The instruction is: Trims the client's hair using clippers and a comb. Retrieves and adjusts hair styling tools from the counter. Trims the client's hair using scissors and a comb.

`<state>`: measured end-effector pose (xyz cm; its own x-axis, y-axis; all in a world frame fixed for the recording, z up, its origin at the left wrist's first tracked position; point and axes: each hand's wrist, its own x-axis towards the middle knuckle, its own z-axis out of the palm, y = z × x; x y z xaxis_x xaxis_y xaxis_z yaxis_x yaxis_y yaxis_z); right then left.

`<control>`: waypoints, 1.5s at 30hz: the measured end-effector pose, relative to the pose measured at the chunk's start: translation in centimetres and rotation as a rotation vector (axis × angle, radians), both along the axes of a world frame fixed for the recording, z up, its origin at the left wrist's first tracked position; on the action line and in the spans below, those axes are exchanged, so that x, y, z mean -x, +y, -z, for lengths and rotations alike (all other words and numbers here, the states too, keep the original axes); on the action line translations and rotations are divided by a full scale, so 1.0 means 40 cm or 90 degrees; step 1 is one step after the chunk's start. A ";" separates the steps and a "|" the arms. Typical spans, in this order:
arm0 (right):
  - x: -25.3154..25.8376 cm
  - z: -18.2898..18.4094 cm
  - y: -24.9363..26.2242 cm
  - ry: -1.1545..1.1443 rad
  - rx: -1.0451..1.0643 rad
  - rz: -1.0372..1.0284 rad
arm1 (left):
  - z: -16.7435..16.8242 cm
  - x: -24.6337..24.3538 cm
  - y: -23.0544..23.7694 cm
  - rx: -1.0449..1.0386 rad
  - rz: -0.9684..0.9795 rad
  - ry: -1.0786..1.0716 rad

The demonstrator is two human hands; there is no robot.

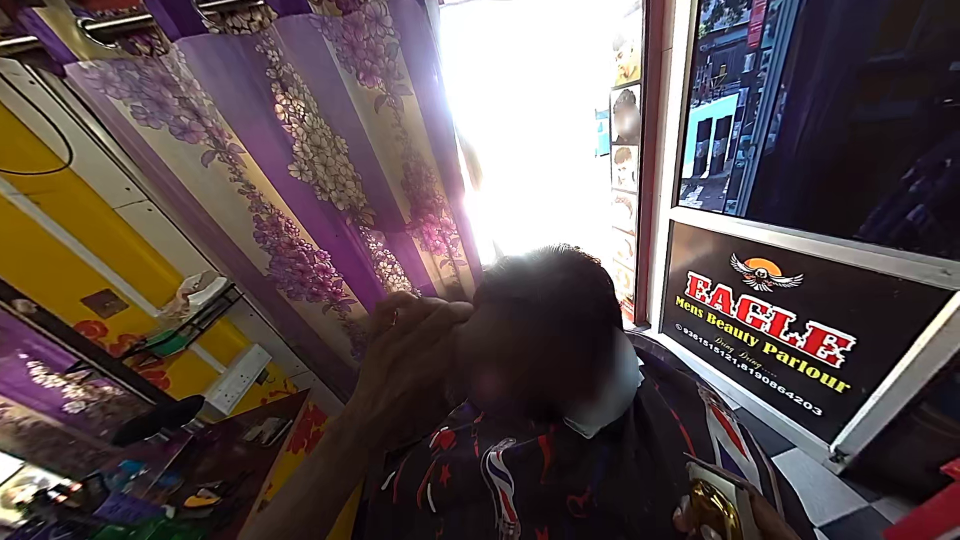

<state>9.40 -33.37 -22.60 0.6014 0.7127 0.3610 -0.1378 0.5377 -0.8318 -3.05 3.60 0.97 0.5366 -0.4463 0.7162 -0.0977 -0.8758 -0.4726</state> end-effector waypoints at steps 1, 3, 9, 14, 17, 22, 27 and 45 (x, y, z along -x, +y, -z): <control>-0.002 -0.005 0.003 -0.004 0.008 0.003 | -0.006 -0.002 -0.004 0.004 -0.020 0.020; -0.008 -0.013 0.009 -0.037 0.031 0.011 | -0.019 0.001 0.002 -0.012 -0.038 0.064; -0.027 -0.050 0.033 -0.103 0.095 0.085 | -0.048 -0.007 -0.017 -0.021 0.054 0.054; -0.034 -0.058 0.057 0.053 -0.080 0.103 | -0.055 -0.080 -0.150 -0.048 -0.009 0.112; -0.019 -0.031 0.060 0.142 -0.125 0.092 | -0.042 -0.105 -0.211 -0.113 -0.106 0.152; 0.006 0.005 0.040 0.128 -0.114 0.040 | -0.036 -0.078 -0.231 -0.171 -0.128 0.251; 0.006 0.020 0.015 0.052 -0.074 0.069 | -0.050 -0.084 -0.248 -0.231 -0.003 0.282; -0.027 -0.074 0.135 0.182 -0.071 -0.048 | -0.014 0.055 -0.189 -0.112 -0.148 0.333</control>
